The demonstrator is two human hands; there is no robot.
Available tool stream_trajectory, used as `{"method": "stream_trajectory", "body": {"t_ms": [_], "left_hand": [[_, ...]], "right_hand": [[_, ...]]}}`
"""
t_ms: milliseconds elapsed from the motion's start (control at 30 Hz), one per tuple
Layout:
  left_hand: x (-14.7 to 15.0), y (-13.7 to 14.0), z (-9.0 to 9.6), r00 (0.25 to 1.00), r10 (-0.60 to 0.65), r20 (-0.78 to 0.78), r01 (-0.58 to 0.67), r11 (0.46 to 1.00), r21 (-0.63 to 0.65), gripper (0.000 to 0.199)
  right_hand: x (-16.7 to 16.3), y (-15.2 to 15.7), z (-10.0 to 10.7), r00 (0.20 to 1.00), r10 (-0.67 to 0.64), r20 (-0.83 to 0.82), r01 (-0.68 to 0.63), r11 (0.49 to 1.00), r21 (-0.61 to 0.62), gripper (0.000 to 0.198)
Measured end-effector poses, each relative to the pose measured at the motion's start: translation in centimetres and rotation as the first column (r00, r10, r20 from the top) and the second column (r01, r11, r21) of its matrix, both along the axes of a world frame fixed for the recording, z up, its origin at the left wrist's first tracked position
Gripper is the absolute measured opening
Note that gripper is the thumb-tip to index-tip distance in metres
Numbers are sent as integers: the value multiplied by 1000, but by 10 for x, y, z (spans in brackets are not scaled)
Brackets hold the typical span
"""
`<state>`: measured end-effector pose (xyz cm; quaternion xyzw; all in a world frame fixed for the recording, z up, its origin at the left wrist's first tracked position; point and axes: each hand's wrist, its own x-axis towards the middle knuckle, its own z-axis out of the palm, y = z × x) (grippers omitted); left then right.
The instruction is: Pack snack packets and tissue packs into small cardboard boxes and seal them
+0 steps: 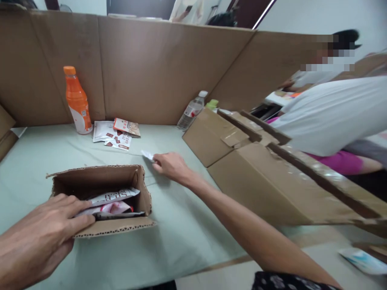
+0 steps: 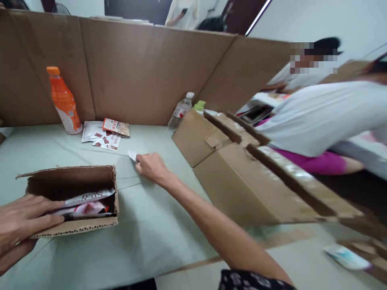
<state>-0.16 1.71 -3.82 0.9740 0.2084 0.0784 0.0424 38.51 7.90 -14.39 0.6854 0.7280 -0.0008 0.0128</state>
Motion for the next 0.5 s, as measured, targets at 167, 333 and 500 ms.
{"method": "stream_trajectory", "body": {"t_ms": [167, 333, 500], "left_hand": [[8, 1, 7, 999, -41, -33, 40, 999, -18, 45], [5, -1, 0, 998, -5, -61, 1, 998, -62, 45], [6, -4, 0, 997, 14, -82, -23, 994, -108, 44]], "right_hand": [[-22, -51, -23, 987, 151, -54, -149, 988, 40, 64], [-26, -69, -56, 989, 121, -90, -113, 990, 87, 46], [14, -69, -3, 973, -8, -229, 89, 935, 345, 43]]}}
